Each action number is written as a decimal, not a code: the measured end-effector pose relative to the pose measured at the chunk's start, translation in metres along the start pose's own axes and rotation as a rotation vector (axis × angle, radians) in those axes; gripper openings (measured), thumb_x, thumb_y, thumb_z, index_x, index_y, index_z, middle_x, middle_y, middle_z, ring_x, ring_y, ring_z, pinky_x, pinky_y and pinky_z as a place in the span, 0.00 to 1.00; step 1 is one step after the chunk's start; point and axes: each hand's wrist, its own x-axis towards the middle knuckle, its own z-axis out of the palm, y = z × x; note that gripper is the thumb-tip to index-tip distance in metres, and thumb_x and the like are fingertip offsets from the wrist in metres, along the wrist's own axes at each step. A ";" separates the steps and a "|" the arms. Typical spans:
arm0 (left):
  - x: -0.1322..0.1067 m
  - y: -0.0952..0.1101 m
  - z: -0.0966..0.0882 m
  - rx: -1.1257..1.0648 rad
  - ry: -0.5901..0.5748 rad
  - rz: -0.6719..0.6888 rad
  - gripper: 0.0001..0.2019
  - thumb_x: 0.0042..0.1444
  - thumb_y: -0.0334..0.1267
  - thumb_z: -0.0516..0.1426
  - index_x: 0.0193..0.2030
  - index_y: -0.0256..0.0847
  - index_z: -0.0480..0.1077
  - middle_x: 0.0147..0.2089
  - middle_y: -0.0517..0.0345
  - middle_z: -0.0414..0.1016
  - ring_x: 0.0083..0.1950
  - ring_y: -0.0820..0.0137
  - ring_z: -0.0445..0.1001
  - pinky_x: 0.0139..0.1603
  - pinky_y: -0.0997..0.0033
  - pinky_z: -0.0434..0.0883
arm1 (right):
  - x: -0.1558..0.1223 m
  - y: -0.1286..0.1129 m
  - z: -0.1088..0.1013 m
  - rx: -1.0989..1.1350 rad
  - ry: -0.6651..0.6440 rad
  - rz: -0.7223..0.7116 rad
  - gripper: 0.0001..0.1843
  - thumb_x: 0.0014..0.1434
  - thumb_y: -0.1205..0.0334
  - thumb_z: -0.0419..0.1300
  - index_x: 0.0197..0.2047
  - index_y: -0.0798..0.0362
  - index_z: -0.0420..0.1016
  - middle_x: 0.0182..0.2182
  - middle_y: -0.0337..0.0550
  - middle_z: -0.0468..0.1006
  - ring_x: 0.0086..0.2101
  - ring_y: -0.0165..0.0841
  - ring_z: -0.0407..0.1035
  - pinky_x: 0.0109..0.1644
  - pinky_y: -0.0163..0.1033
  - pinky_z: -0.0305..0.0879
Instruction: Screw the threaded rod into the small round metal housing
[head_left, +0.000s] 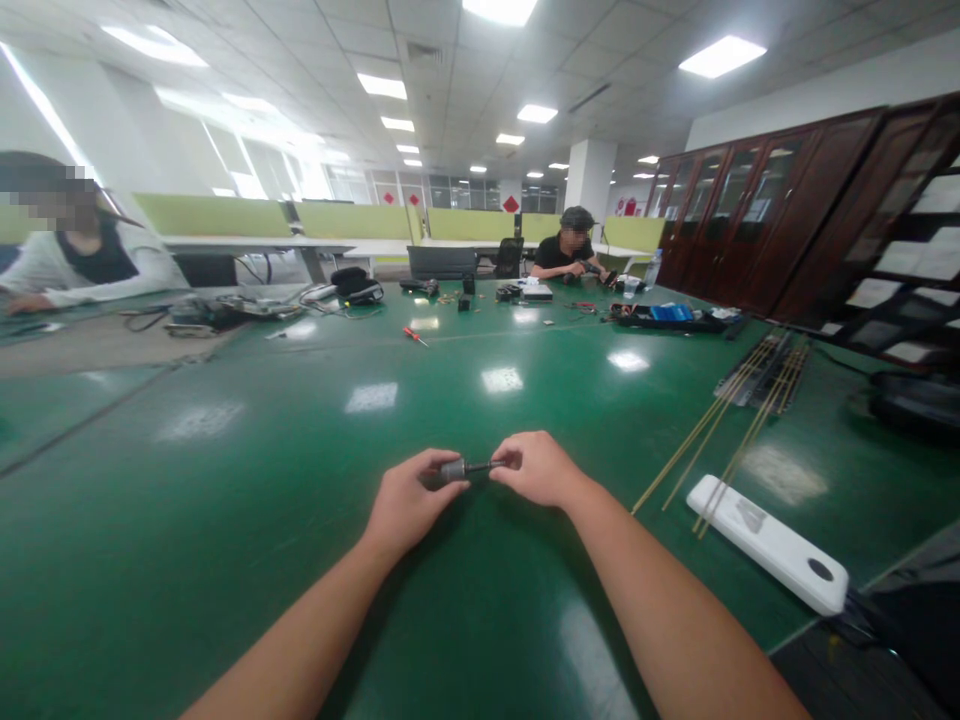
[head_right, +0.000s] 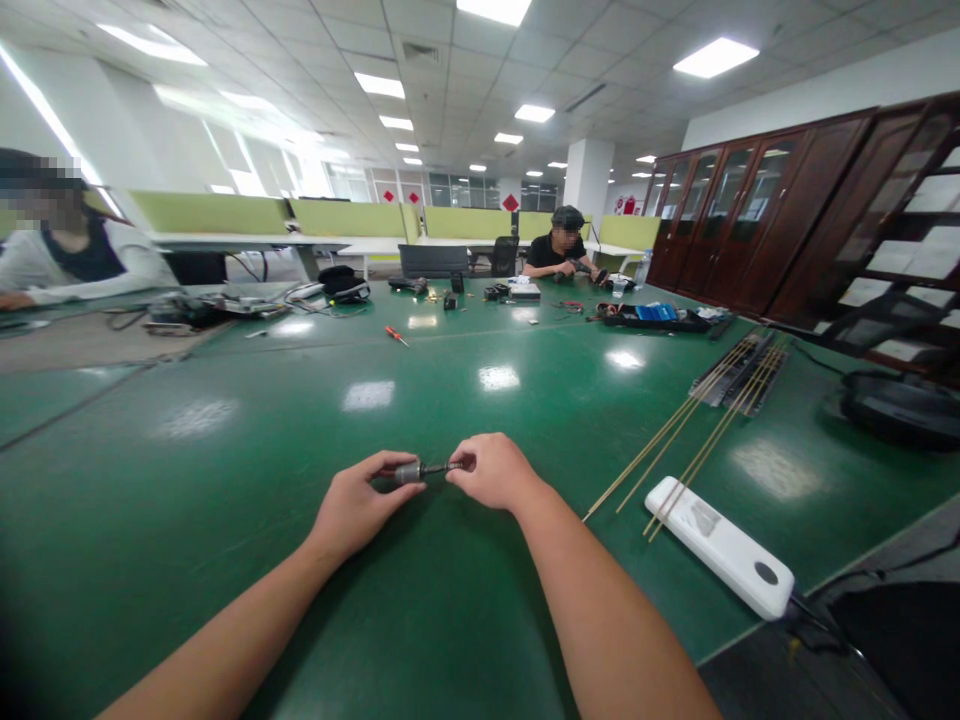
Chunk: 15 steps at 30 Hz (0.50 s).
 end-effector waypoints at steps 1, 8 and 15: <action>0.000 0.000 0.000 -0.001 -0.001 -0.004 0.15 0.48 0.44 0.65 0.43 0.43 0.76 0.41 0.57 0.80 0.42 0.63 0.78 0.49 0.62 0.75 | 0.000 0.000 0.000 -0.001 0.000 0.003 0.07 0.54 0.60 0.66 0.37 0.52 0.82 0.31 0.40 0.80 0.31 0.30 0.70 0.36 0.34 0.62; 0.001 0.000 0.001 -0.003 -0.002 -0.005 0.15 0.48 0.44 0.65 0.43 0.43 0.76 0.42 0.57 0.80 0.42 0.63 0.78 0.49 0.62 0.74 | -0.001 0.001 -0.002 0.003 -0.010 -0.008 0.07 0.54 0.61 0.65 0.37 0.51 0.82 0.30 0.39 0.80 0.30 0.30 0.70 0.36 0.34 0.62; 0.000 0.004 -0.001 -0.015 0.001 -0.013 0.15 0.48 0.44 0.65 0.42 0.43 0.76 0.41 0.56 0.80 0.42 0.63 0.78 0.49 0.61 0.74 | 0.000 0.002 -0.004 0.010 -0.013 0.001 0.06 0.54 0.61 0.65 0.35 0.52 0.81 0.30 0.40 0.80 0.31 0.30 0.70 0.36 0.34 0.63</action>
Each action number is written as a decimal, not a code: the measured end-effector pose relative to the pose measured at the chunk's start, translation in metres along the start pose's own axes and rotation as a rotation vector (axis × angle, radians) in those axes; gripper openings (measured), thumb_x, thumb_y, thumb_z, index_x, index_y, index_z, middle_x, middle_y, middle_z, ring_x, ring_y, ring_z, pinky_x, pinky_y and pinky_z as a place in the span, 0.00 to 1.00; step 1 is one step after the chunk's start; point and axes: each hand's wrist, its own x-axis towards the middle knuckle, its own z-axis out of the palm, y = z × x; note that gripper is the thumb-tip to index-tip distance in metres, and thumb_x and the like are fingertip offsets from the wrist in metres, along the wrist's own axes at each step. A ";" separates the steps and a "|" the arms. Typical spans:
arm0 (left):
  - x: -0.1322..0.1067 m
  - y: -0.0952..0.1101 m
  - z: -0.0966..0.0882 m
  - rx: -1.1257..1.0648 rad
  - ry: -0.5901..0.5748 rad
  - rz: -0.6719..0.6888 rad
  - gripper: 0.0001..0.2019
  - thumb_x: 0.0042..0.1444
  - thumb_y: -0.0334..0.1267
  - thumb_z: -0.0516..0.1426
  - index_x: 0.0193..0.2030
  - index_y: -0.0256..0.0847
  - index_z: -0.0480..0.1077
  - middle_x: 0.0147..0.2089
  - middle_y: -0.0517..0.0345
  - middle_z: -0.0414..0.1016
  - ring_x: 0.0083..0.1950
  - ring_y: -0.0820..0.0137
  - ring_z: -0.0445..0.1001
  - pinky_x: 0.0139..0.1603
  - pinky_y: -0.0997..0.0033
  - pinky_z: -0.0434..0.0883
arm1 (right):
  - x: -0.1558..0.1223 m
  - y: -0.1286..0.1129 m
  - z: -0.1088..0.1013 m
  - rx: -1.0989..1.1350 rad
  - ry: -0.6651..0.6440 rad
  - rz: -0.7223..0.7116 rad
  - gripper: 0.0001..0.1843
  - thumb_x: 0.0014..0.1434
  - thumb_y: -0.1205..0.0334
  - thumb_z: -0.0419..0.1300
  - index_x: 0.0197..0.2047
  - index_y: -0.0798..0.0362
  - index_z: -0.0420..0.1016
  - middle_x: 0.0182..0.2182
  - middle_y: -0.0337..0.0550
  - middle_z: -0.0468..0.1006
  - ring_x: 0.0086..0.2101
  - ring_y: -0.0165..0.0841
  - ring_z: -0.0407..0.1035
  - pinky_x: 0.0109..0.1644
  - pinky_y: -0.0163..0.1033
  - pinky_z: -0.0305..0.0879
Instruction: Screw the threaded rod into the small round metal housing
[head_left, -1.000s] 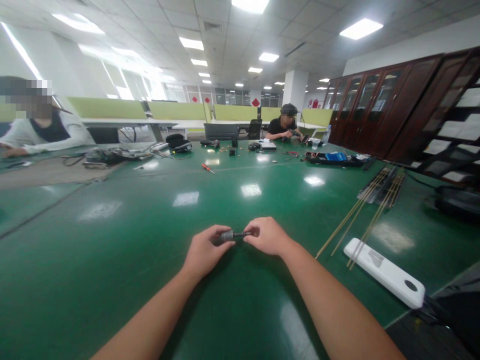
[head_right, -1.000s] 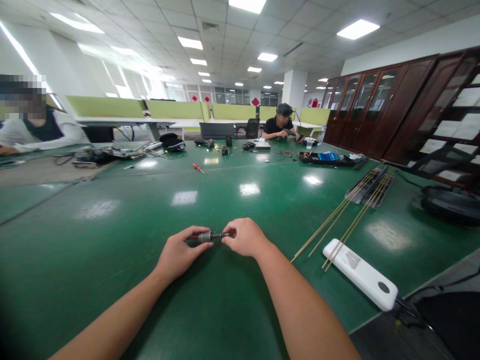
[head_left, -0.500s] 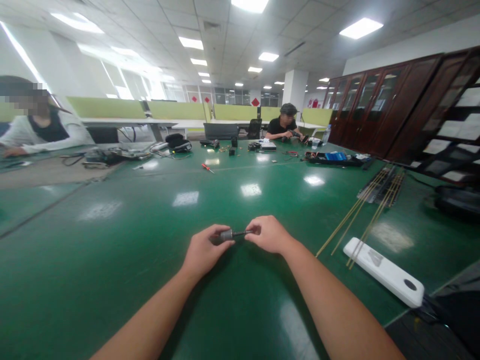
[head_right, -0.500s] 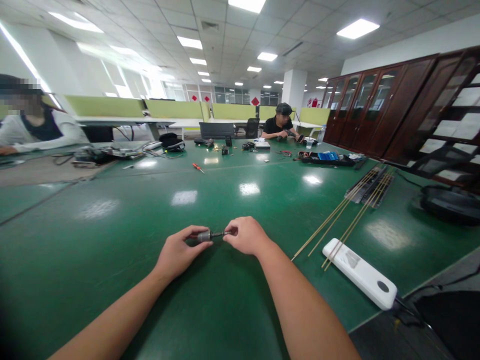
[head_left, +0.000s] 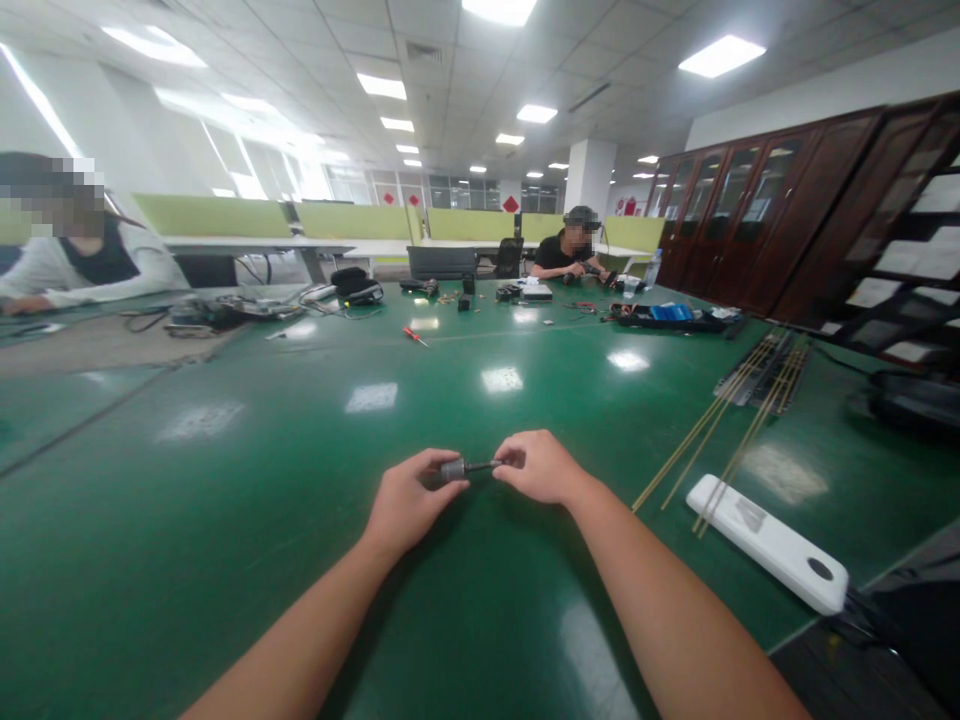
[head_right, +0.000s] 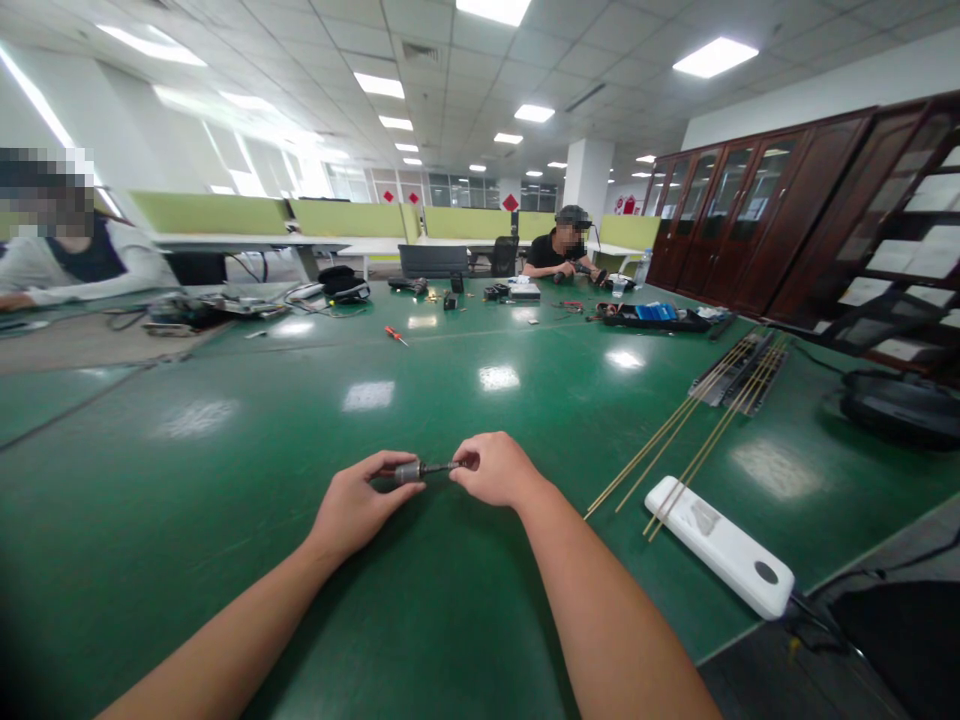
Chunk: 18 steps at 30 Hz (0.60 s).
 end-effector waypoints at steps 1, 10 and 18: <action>0.000 0.000 0.000 -0.002 0.002 0.002 0.15 0.48 0.44 0.65 0.42 0.43 0.76 0.41 0.56 0.80 0.41 0.63 0.78 0.49 0.61 0.75 | 0.000 0.000 0.000 -0.001 0.002 -0.002 0.06 0.54 0.61 0.65 0.35 0.52 0.81 0.30 0.40 0.80 0.31 0.30 0.70 0.36 0.34 0.63; 0.000 -0.003 0.001 0.012 0.002 0.007 0.15 0.48 0.44 0.65 0.43 0.44 0.76 0.42 0.57 0.80 0.42 0.63 0.78 0.49 0.62 0.74 | -0.001 0.002 -0.001 0.014 0.008 0.000 0.07 0.53 0.62 0.65 0.36 0.52 0.81 0.29 0.39 0.80 0.29 0.29 0.70 0.35 0.33 0.63; -0.001 -0.006 0.002 0.023 0.010 0.015 0.15 0.49 0.44 0.65 0.44 0.45 0.76 0.42 0.59 0.80 0.41 0.64 0.78 0.49 0.63 0.74 | -0.001 0.004 -0.002 0.035 0.017 0.015 0.06 0.52 0.63 0.65 0.35 0.52 0.82 0.28 0.39 0.79 0.29 0.29 0.70 0.34 0.33 0.63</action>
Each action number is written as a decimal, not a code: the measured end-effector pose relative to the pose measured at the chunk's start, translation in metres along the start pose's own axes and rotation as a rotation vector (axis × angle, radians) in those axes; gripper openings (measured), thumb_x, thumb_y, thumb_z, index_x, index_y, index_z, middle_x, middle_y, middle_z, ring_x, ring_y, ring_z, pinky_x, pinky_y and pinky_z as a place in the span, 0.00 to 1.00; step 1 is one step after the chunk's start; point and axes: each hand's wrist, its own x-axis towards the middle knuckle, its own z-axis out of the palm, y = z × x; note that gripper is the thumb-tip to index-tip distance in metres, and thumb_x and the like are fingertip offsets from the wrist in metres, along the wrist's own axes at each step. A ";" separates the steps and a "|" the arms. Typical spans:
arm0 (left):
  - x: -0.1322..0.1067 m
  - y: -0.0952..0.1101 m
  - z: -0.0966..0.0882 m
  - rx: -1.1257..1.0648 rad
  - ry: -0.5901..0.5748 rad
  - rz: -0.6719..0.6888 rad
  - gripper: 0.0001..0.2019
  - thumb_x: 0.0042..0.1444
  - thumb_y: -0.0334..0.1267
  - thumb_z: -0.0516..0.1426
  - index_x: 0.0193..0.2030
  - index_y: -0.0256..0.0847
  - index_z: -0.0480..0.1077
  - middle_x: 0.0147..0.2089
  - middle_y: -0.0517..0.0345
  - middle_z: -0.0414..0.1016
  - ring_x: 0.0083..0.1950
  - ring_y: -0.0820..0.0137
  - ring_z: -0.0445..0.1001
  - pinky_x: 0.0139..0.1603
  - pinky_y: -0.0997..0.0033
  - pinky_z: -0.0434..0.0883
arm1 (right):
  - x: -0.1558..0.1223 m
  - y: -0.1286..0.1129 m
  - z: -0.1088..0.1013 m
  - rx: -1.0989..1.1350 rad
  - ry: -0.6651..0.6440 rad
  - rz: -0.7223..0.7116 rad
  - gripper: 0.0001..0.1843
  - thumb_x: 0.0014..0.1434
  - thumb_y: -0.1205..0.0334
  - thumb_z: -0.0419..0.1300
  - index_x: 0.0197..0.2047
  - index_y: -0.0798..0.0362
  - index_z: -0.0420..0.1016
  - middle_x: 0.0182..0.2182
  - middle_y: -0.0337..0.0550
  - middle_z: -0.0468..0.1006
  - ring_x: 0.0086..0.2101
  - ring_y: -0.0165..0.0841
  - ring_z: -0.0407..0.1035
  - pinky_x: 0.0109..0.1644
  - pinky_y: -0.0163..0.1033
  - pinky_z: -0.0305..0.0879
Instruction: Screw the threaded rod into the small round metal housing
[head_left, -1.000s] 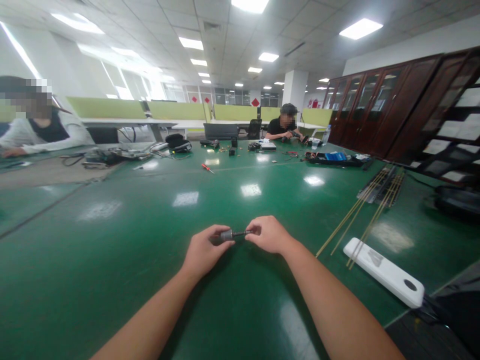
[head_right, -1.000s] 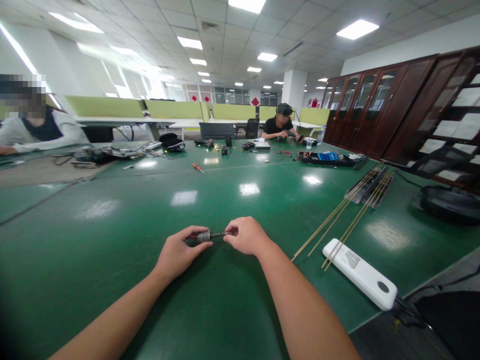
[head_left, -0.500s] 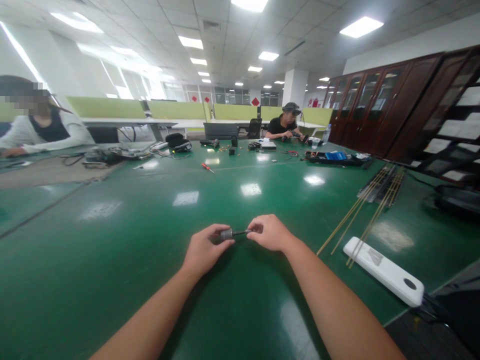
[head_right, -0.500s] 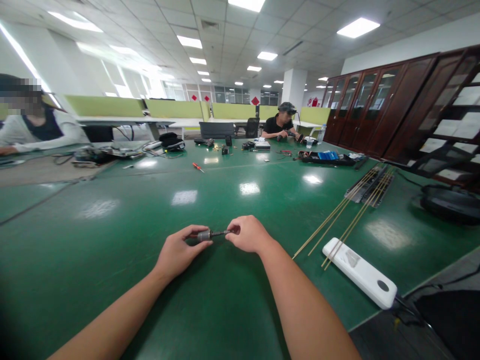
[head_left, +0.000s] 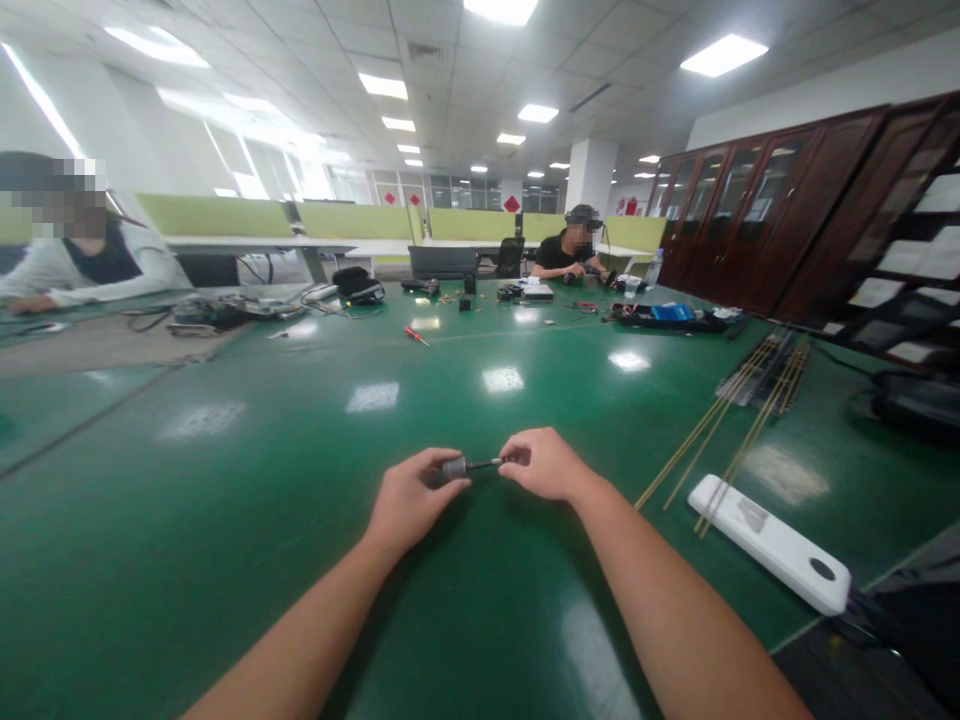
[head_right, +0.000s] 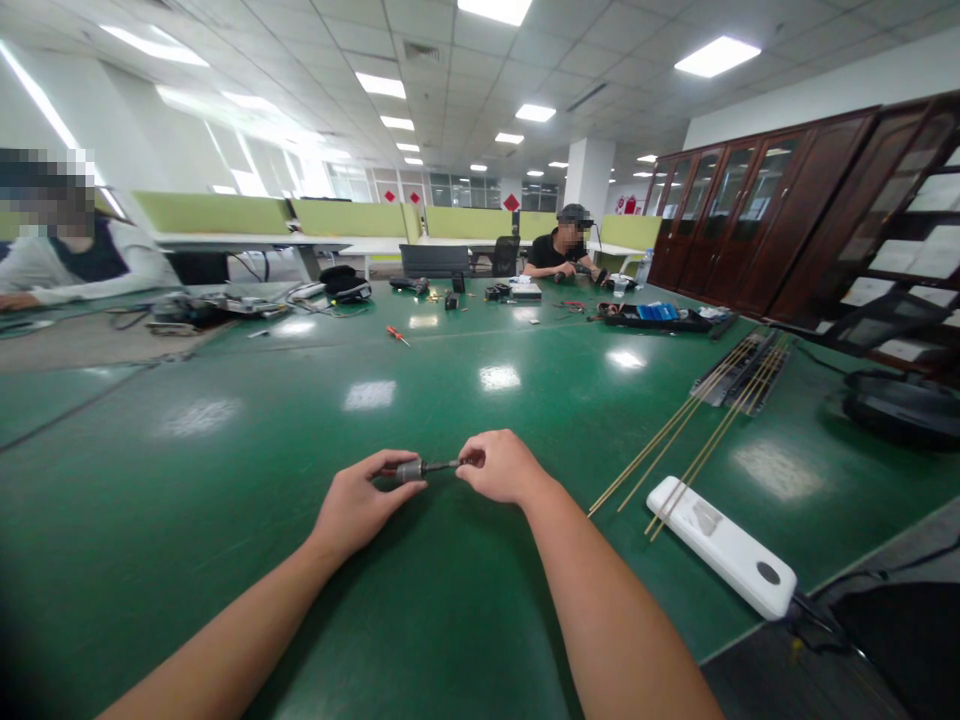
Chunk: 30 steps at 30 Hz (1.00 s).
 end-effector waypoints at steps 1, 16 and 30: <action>0.000 0.000 0.000 0.001 0.001 0.001 0.15 0.49 0.44 0.65 0.44 0.45 0.76 0.41 0.59 0.80 0.41 0.64 0.78 0.48 0.63 0.74 | 0.000 0.000 0.000 -0.002 0.000 0.000 0.06 0.52 0.63 0.65 0.35 0.52 0.82 0.28 0.39 0.79 0.29 0.29 0.70 0.34 0.33 0.63; 0.000 0.004 -0.002 0.000 0.001 -0.020 0.15 0.49 0.45 0.64 0.43 0.43 0.76 0.42 0.55 0.81 0.42 0.61 0.78 0.49 0.60 0.75 | 0.000 -0.001 -0.003 -0.026 -0.011 0.008 0.06 0.53 0.63 0.65 0.35 0.52 0.82 0.29 0.39 0.79 0.30 0.30 0.71 0.35 0.33 0.63; 0.001 0.003 -0.004 -0.014 0.008 -0.060 0.17 0.49 0.47 0.65 0.44 0.42 0.76 0.42 0.54 0.80 0.42 0.61 0.78 0.49 0.60 0.74 | 0.000 -0.001 -0.003 -0.021 -0.020 -0.010 0.06 0.52 0.64 0.65 0.35 0.52 0.81 0.29 0.39 0.80 0.29 0.29 0.71 0.35 0.33 0.64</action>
